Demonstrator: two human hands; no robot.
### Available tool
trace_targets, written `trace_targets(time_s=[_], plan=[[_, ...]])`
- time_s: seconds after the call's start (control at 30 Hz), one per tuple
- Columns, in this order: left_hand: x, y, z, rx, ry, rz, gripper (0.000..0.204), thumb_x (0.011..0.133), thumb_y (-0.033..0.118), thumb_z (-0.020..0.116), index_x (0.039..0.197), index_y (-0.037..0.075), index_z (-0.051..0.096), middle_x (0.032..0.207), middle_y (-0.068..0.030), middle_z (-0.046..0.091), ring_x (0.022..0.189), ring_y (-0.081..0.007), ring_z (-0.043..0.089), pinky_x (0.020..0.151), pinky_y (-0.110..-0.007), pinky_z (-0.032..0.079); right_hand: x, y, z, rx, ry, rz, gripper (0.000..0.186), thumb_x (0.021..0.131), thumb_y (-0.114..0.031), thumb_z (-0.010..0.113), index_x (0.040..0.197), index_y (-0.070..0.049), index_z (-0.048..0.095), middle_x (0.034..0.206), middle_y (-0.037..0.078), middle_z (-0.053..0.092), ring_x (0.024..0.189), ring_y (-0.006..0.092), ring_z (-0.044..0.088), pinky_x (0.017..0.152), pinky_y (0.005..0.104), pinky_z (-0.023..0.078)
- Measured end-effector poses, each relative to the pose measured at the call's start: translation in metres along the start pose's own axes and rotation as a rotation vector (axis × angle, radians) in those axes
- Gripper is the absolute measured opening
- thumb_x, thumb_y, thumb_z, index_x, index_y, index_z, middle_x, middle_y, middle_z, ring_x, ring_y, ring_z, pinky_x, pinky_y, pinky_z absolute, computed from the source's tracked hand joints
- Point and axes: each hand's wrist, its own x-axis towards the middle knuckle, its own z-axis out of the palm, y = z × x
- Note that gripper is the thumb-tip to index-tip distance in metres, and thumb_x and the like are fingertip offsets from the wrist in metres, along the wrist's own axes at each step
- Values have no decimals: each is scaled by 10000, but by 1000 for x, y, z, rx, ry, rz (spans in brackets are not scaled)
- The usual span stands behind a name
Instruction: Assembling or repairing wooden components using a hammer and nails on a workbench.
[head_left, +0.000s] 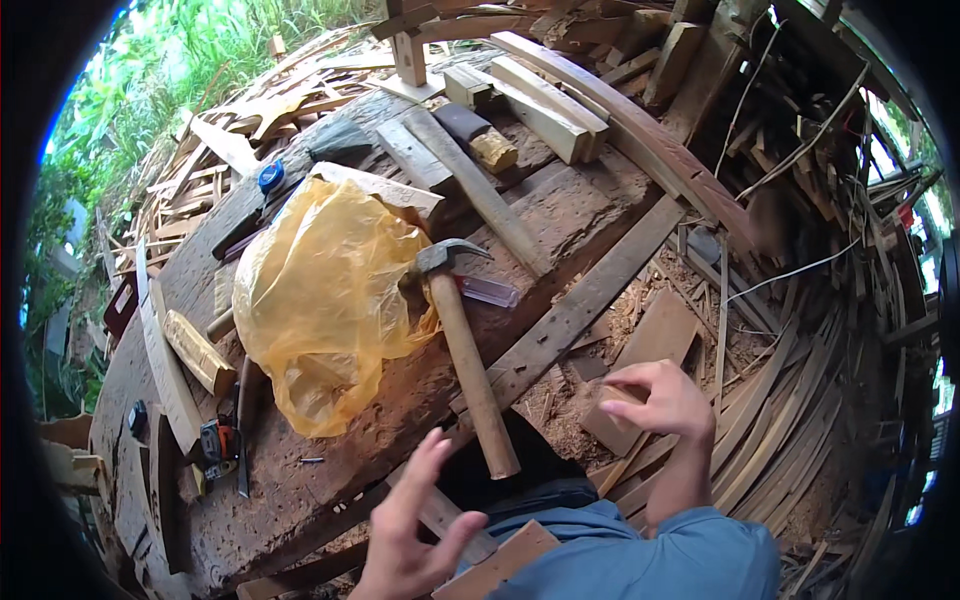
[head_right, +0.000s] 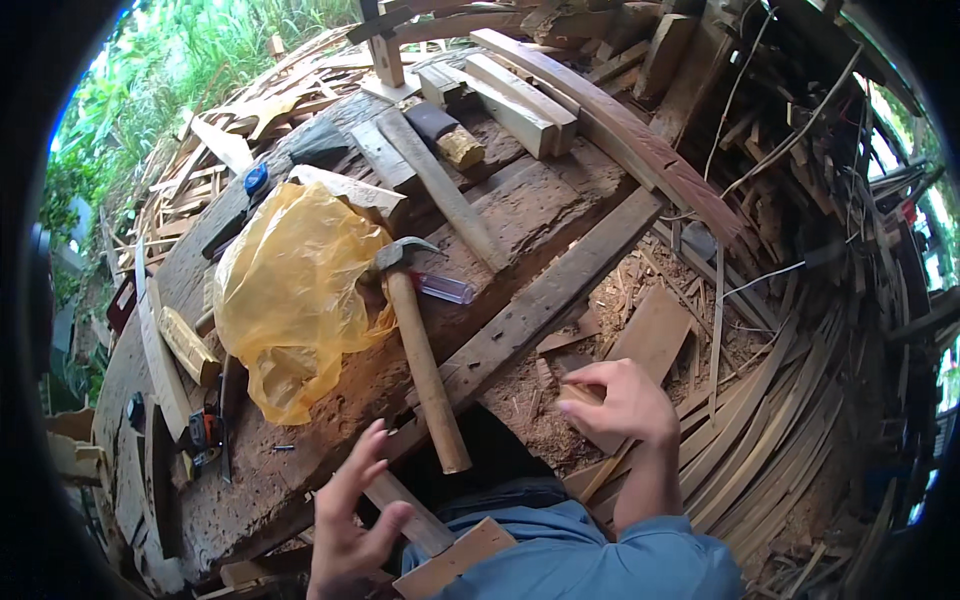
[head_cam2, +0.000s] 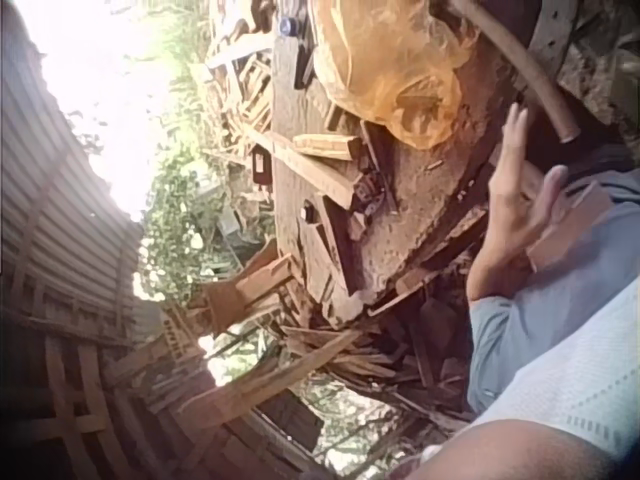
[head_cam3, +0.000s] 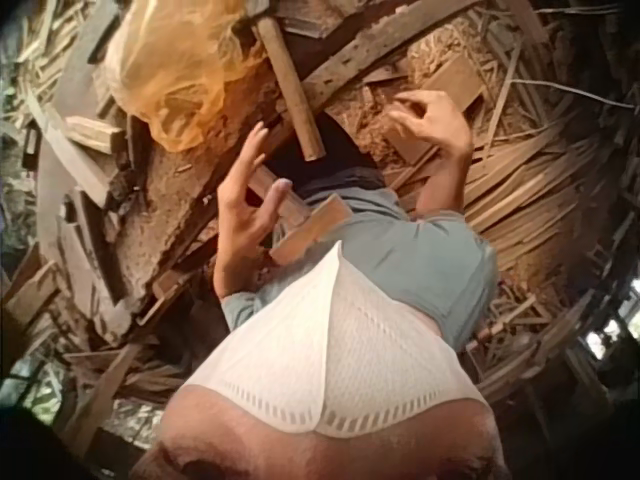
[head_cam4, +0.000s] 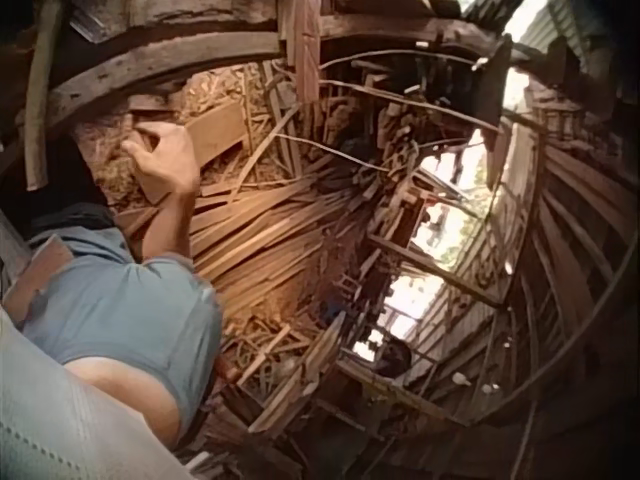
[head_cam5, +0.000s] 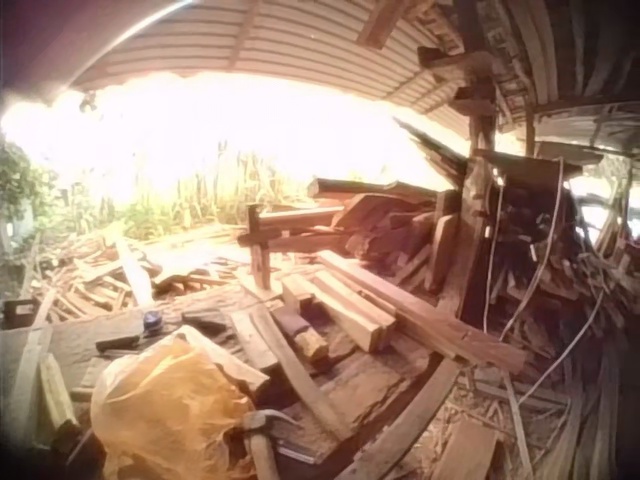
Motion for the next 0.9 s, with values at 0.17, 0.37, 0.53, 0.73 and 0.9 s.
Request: trace_targets(time_s=[0.17,0.37,0.53,0.73,0.9], plan=[[-10,-22,-10,83,326,-15,495,891,204,695,1305,-28,553,1308,-183,589,1214,-261,563,942,-365,492,5,2,5,-205,137,246,383,802,-322,733,1021,-8,718,952,195,708,889,326,694,831,363,540],[-48,-54,-33,152,393,-332,443,955,284,637,1154,-108,590,1024,-192,680,877,-188,662,787,-282,513,21,3,28,-163,79,49,297,835,-304,676,838,-8,695,881,209,680,868,395,653,789,433,536],[-83,-111,-25,6,264,-661,438,1020,355,512,959,-56,651,766,-85,685,653,-107,619,589,-240,499,11,-23,69,-169,-294,31,320,848,-325,654,812,-11,702,800,217,667,815,394,658,743,463,530],[-86,-156,9,-552,179,-554,371,1032,327,482,1094,-27,570,985,-89,658,892,-185,666,755,-304,547,-27,-49,138,-413,-490,-319,259,883,-302,627,820,-64,708,792,129,684,798,320,683,749,454,503],[-63,-120,28,-845,248,-488,351,1025,253,491,1215,-40,454,1088,-234,646,902,-268,681,801,-409,574,-28,-44,146,-275,-533,-311,241,886,-288,622,857,-60,694,839,123,677,839,316,681,785,483,497]])
